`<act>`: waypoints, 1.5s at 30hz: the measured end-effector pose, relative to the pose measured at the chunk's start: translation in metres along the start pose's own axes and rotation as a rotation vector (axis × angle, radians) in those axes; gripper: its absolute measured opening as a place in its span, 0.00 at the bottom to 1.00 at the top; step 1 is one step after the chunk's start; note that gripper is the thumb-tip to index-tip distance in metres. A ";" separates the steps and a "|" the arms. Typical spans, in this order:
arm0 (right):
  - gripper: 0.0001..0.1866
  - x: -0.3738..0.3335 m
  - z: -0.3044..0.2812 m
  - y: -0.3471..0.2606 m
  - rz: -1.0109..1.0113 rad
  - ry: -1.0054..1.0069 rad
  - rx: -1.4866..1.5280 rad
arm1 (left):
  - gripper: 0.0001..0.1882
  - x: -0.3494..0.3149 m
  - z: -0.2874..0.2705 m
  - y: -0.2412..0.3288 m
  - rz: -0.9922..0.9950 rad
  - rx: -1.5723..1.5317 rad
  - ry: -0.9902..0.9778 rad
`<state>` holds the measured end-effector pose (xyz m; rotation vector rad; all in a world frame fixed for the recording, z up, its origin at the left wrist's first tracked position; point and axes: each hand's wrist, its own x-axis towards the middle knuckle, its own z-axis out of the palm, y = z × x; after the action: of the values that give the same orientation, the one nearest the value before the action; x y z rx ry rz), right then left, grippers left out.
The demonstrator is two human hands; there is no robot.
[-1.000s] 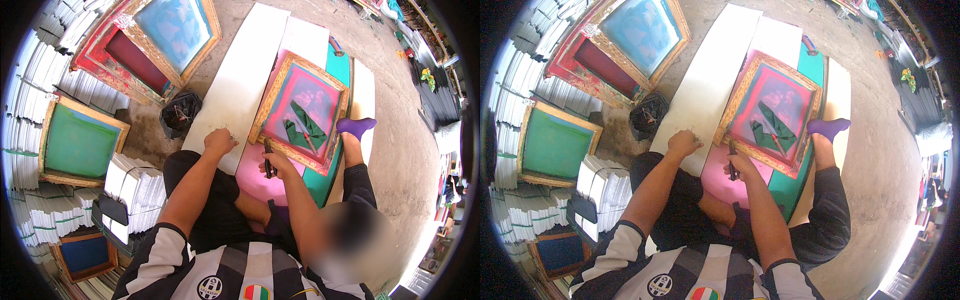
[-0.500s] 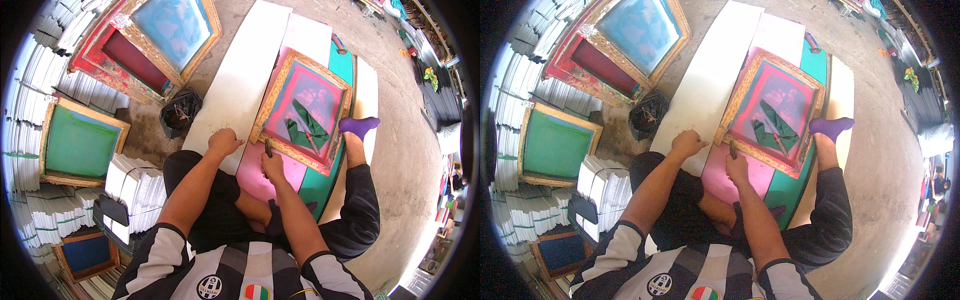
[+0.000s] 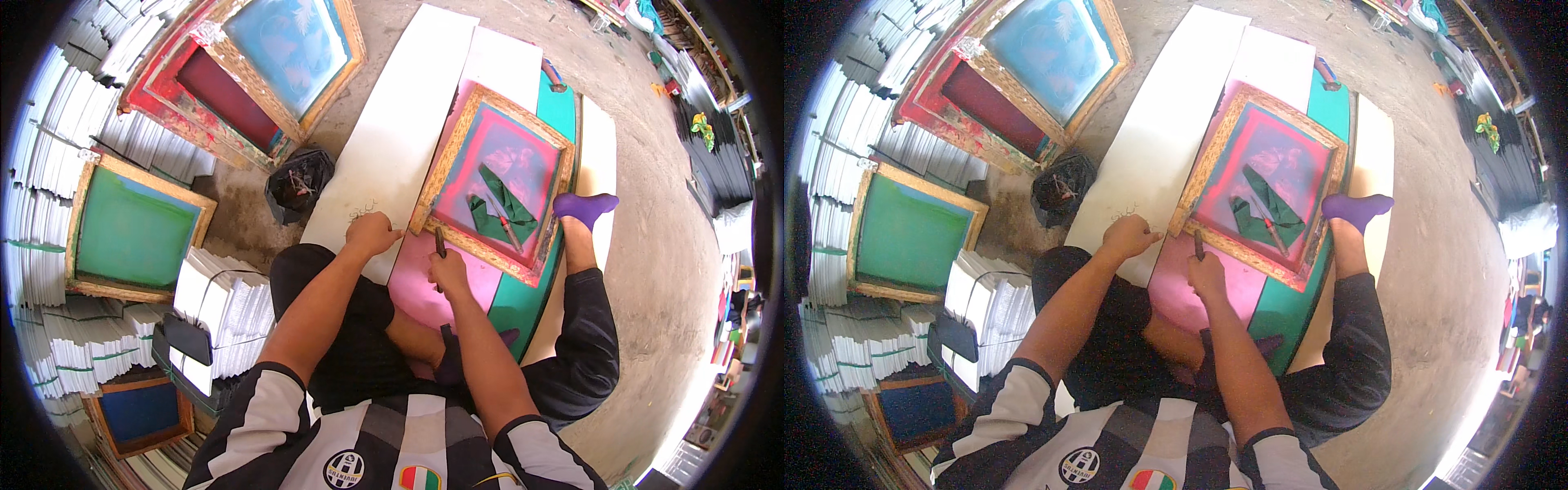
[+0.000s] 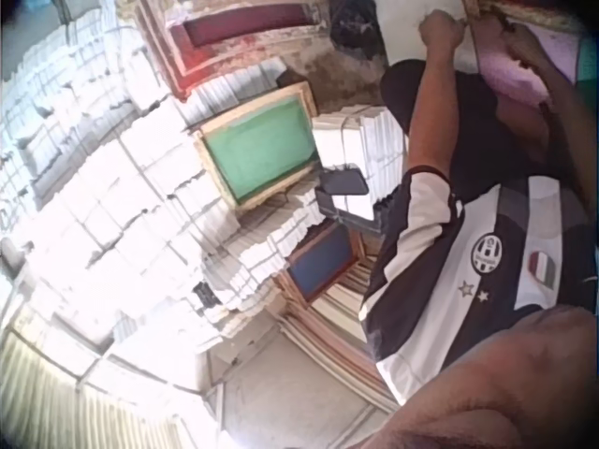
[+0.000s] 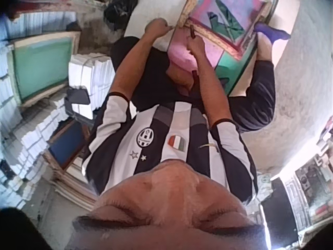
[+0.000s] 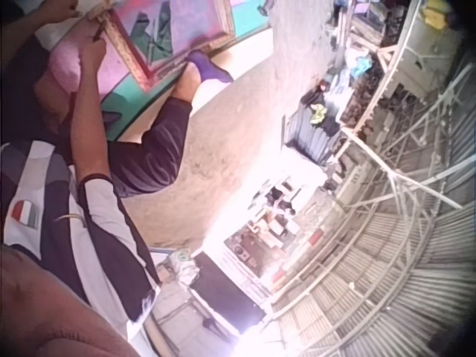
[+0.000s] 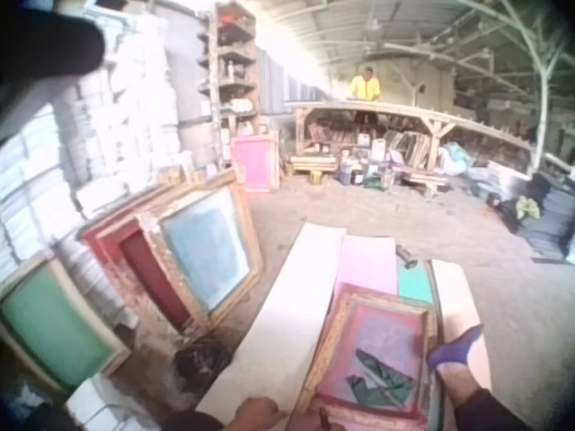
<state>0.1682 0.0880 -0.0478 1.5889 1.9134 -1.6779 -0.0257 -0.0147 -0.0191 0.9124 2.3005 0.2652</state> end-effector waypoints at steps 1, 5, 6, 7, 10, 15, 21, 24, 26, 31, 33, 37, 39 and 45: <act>0.19 0.003 -0.006 0.001 0.008 -0.049 0.021 | 0.25 0.000 0.001 0.000 0.007 -0.006 0.001; 0.20 0.015 -0.022 0.005 0.015 -0.200 0.058 | 0.25 0.003 0.001 0.003 0.013 -0.017 -0.007; 0.20 0.014 -0.024 0.001 0.024 -0.222 0.052 | 0.25 0.002 0.000 0.002 0.003 -0.012 -0.013; 0.18 0.011 -0.025 -0.003 0.013 -0.215 0.071 | 0.25 0.001 0.000 0.002 0.007 -0.013 -0.008; 0.15 0.003 -0.028 -0.014 0.008 -0.205 0.110 | 0.25 0.000 0.000 0.000 0.021 -0.015 -0.001; 0.17 0.006 -0.035 -0.025 0.044 -0.236 0.001 | 0.25 0.002 -0.001 0.003 0.015 -0.005 -0.023; 0.15 -0.006 -0.022 -0.028 -0.034 -0.049 -0.147 | 0.25 0.003 -0.002 0.010 0.012 0.004 -0.043; 0.15 0.015 -0.008 0.002 -0.127 0.056 -0.201 | 0.25 0.003 -0.002 0.012 0.044 -0.011 -0.050; 0.17 0.022 0.000 0.015 -0.161 0.109 -0.248 | 0.24 0.006 0.000 0.012 0.061 -0.013 -0.061; 0.21 -0.005 0.015 -0.001 -0.119 0.247 -0.350 | 0.21 0.007 -0.004 0.015 0.035 -0.028 -0.077; 0.21 -0.006 0.016 -0.002 -0.102 0.272 -0.364 | 0.19 0.007 -0.005 0.017 0.037 -0.041 -0.031; 0.22 -0.004 0.011 0.005 -0.169 0.234 -0.345 | 0.13 0.004 0.001 0.010 0.329 -0.142 0.127; 0.21 0.000 0.009 0.005 -0.212 0.230 -0.372 | 0.11 0.000 0.003 0.012 0.463 -0.196 0.166; 0.21 -0.005 0.019 -0.001 -0.149 0.303 -0.452 | 0.10 -0.010 0.004 0.020 0.455 -0.034 0.151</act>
<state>0.1600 0.0703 -0.0509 1.6094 2.3902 -0.9758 -0.0072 -0.0074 -0.0090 1.4362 2.1864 0.5811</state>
